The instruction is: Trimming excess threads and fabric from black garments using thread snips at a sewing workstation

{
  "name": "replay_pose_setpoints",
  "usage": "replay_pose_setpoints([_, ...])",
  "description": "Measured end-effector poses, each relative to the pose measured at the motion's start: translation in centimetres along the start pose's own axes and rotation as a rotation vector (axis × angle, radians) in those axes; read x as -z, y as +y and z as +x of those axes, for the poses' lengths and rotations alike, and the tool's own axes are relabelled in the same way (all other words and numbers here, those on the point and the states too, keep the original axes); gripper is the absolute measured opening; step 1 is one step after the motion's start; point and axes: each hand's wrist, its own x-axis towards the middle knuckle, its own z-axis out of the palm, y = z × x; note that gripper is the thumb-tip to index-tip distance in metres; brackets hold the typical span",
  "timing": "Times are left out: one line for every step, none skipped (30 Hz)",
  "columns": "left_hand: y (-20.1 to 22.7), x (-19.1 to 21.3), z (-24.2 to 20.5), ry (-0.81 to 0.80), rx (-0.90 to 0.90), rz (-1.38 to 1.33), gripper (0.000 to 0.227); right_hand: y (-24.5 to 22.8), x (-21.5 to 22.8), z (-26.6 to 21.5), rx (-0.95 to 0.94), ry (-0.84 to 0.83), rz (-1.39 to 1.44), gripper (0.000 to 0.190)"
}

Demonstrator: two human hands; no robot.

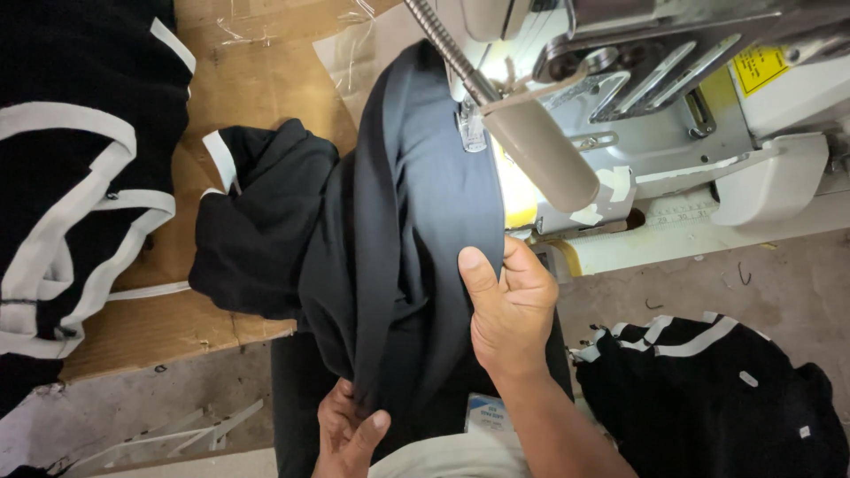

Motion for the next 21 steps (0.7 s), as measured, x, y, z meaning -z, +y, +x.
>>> replay_pose_setpoints([-0.4,0.3,0.0,-0.002,0.0,0.03,0.066,-0.1,-0.1,-0.1,-0.01,0.012,0.017,0.027])
replay_pose_setpoints([0.4,-0.4,-0.1,-0.002,-0.001,0.03,0.066,-0.1,-0.1,-0.1,-0.01,0.012,0.017,0.027])
replay_pose_setpoints([1.1,-1.2,-0.1,-0.024,-0.078,0.013,0.066,-0.1,-0.1,0.0,-0.005,0.015,0.009,0.028])
replay_pose_setpoints([1.9,-1.9,-0.1,-0.046,-0.154,-0.003,0.067,-0.1,-0.2,0.0,0.0,0.018,0.0,0.03])
replay_pose_setpoints([1.7,-1.7,-0.1,-0.046,-0.154,-0.004,0.067,0.1,-0.1,-0.1,0.0,0.017,0.0,0.03])
replay_pose_setpoints([1.6,-1.4,-0.1,-0.04,-0.168,0.127,0.069,0.2,0.0,-0.1,-0.017,0.026,0.019,0.029])
replay_pose_setpoints([1.4,-1.2,-0.1,-0.035,-0.183,0.256,0.072,0.4,0.1,-0.1,-0.032,0.035,0.038,0.029])
replay_pose_setpoints([4.6,-2.9,-0.7,-0.035,-0.184,0.255,0.072,0.3,0.1,-0.1,-0.03,0.035,0.038,0.029])
replay_pose_setpoints([7.8,-4.6,-1.3,0.119,-0.046,0.492,0.042,0.3,0.0,0.0,-0.022,0.024,0.055,0.028])
replay_pose_setpoints([10.9,-6.4,-2.0,0.274,0.097,0.726,0.058,0.2,0.0,0.0,-0.015,0.014,0.072,0.027])
replay_pose_setpoints([11.2,-6.4,-1.5,0.275,0.098,0.725,0.058,0.3,0.0,0.0,-0.016,0.013,0.072,0.027])
replay_pose_setpoints([11.5,-6.5,-1.0,0.318,-0.266,0.78,0.062,0.3,0.1,0.0,-0.024,0.026,0.047,0.028])
replay_pose_setpoints([11.8,-6.6,-0.5,0.357,-0.634,0.82,0.069,0.4,0.1,0.0,-0.031,0.039,0.023,0.029])
replay_pose_setpoints([14.6,-7.1,0.4,0.359,-0.635,0.82,0.069,0.4,0.1,0.0,-0.031,0.038,0.024,0.029])
replay_pose_setpoints([17.4,-7.7,1.2,0.227,-0.818,0.855,0.046,0.4,0.1,-0.1,-0.033,0.032,0.025,0.028])
replay_pose_setpoints([20.2,-8.3,2.1,0.09,-0.999,0.884,0.042,0.5,0.1,-0.1,-0.036,0.025,0.026,0.027])
replay_pose_setpoints([20.7,-8.1,3.0,0.089,-1.0,0.883,0.042,0.4,0.1,-0.1,-0.034,0.026,0.026,0.027])
replay_pose_setpoints([21.2,-8.0,3.9,0.118,-1.085,0.914,0.032,0.3,0.0,0.0,-0.033,0.029,0.027,0.027])
replay_pose_setpoints([21.7,-7.8,4.7,0.148,-1.168,0.946,0.023,0.2,0.0,0.0,-0.033,0.031,0.027,0.027])
replay_pose_setpoints([23.5,-9.3,5.9,0.147,-1.167,0.947,0.023,0.1,-0.1,0.0,-0.035,0.032,0.027,0.027])
replay_pose_setpoints([25.2,-10.8,7.0,0.156,-1.047,0.895,0.02,0.0,-0.1,0.0,-0.017,0.028,0.001,0.026])
